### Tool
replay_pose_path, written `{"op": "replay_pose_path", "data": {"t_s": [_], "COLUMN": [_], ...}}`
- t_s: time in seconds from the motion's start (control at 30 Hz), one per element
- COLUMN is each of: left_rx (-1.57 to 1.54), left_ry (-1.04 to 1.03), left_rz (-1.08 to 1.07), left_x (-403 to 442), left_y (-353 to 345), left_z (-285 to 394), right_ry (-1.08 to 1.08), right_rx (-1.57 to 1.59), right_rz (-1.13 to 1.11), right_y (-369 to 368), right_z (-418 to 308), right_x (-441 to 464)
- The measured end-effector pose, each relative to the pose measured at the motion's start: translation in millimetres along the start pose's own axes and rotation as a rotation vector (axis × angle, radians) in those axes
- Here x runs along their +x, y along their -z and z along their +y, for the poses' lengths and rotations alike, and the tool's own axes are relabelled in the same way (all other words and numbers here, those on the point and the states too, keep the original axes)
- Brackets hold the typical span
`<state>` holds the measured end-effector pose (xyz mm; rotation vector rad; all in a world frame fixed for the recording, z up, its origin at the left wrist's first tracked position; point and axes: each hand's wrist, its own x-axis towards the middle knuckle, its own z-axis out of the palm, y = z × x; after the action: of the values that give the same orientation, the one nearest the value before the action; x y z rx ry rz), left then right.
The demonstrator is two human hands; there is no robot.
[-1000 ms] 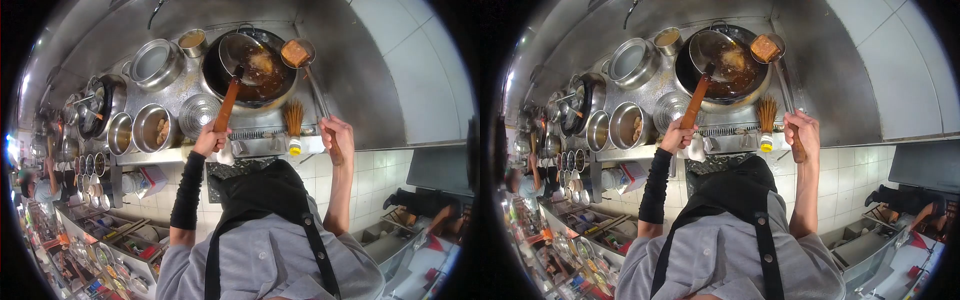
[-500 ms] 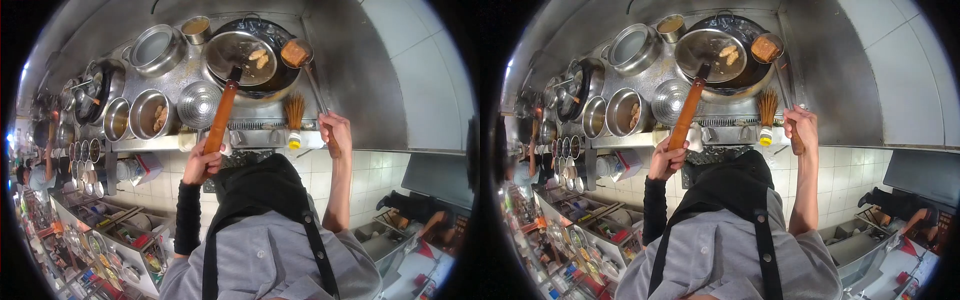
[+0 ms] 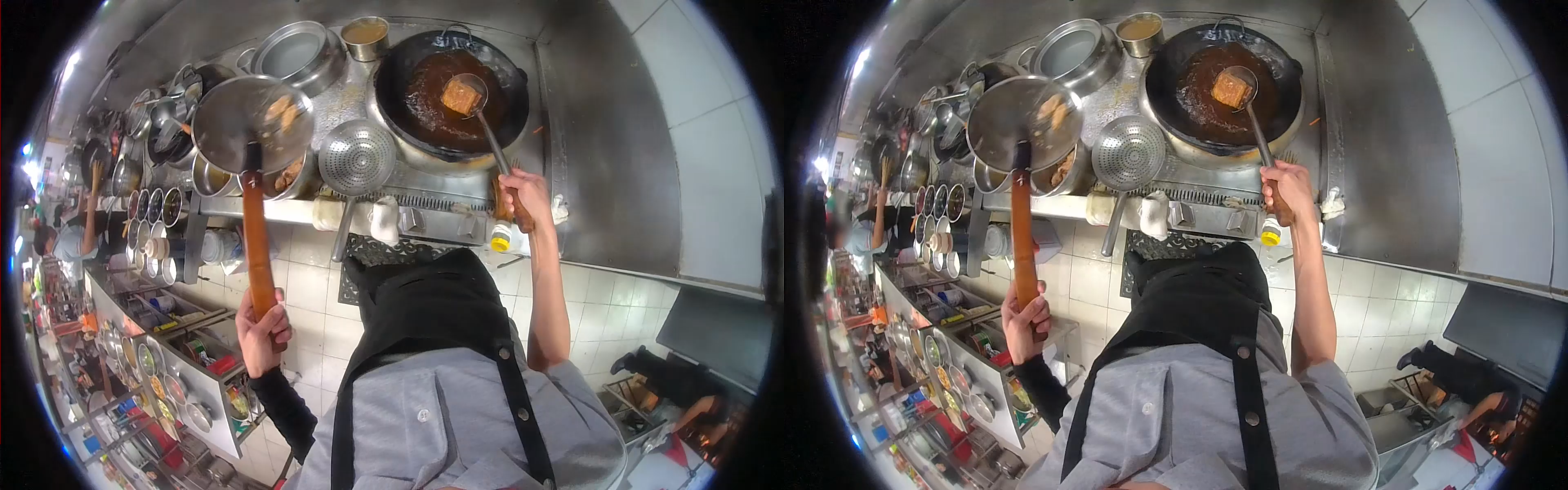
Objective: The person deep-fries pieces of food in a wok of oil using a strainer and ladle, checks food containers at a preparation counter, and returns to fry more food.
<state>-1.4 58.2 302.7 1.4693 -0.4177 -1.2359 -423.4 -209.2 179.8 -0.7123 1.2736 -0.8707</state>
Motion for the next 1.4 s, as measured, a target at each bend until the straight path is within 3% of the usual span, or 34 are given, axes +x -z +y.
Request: {"op": "replay_pose_path", "data": {"t_s": [0.17,0.47,0.57,0.7,0.83,0.93,1.07,1.17,1.4], "left_rx": [0.152,0.193,0.199,0.260,0.410,0.764,0.652,0.359,0.373], "left_ry": [-0.006,0.006,0.015,-0.011,-0.087,-0.365,-0.374,-0.248,-0.337], "left_rz": [0.143,0.212,0.209,0.224,0.296,0.448,0.397,0.340,0.270], "left_x": [2,-3,-6,-1,-3,1,-14,-19,0], "left_y": [30,41,40,42,35,50,24,6,2], "left_z": [-9,-30,-31,-36,-47,-77,-45,-25,-17], "right_ry": [0.008,0.174,0.170,0.326,0.657,0.533,0.552,0.638,0.452], "right_rx": [-0.115,-0.392,-0.327,-0.740,-1.213,-1.205,-1.182,-1.120,-1.034], "right_rz": [-0.051,0.003,0.014,0.187,0.461,0.466,0.471,0.475,0.417], "right_y": [-2,-17,-10,-19,-12,-13,-11,-4,-9], "right_z": [4,31,30,36,51,24,-5,-5,9], "right_x": [18,39,42,39,30,-12,-70,-84,-28]}}
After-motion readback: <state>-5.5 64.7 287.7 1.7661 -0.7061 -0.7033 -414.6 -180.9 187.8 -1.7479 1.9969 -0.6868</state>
